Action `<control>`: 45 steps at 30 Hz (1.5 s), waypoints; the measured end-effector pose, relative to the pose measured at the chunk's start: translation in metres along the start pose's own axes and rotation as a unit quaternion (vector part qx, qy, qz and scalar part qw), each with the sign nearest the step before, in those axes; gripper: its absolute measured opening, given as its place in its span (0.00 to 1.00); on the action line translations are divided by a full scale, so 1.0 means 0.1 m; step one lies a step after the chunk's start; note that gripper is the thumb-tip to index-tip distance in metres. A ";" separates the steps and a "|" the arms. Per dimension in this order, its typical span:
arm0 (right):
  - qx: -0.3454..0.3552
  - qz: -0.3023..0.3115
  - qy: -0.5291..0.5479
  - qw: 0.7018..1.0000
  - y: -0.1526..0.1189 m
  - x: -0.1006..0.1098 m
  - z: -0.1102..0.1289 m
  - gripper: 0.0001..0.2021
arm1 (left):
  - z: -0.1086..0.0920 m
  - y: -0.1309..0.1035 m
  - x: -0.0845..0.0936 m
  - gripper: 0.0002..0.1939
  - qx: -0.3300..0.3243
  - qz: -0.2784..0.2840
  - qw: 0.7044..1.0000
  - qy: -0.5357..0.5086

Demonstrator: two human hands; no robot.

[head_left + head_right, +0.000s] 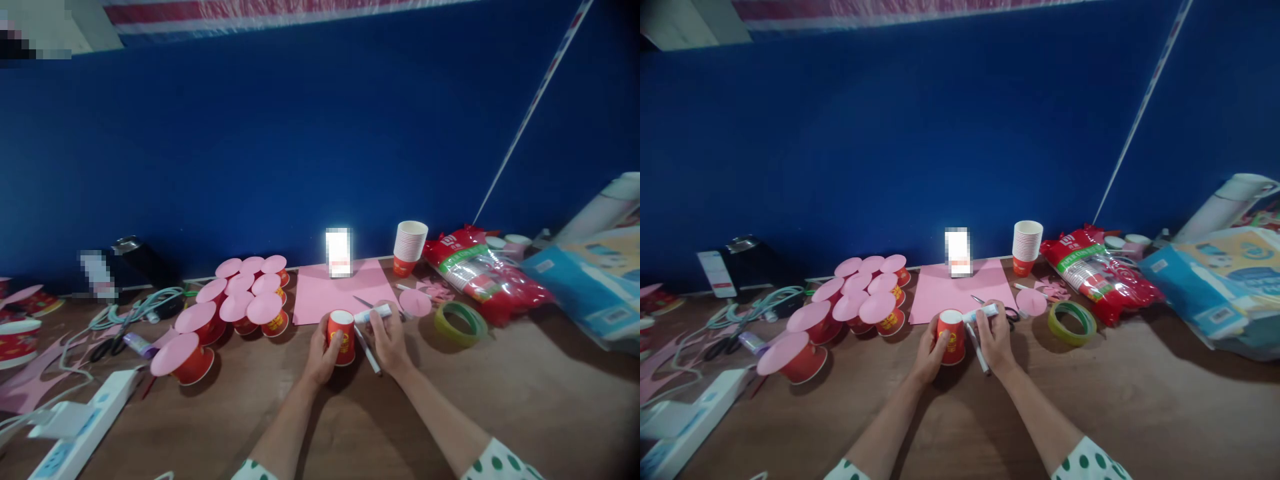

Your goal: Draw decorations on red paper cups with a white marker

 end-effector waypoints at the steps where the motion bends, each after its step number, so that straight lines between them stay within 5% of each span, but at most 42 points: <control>1: 0.004 0.000 0.000 1.000 0.00 0.00 0.02 0.07 | -0.01 0.00 0.00 0.21 -0.004 0.002 1.000 0.004; 45: 0.087 0.012 -0.061 0.994 -0.11 0.00 0.09 0.05 | -0.04 0.01 0.01 0.22 0.016 -0.018 1.000 0.000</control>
Point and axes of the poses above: each hand's wrist, its own y-axis towards the middle knuckle, its own x-axis out of the back of the hand, z = x × y, the point moved 5 cm from there along y, towards the middle knuckle, and after that the axes turned 14 degrees about -z, right-handed, at the moved point
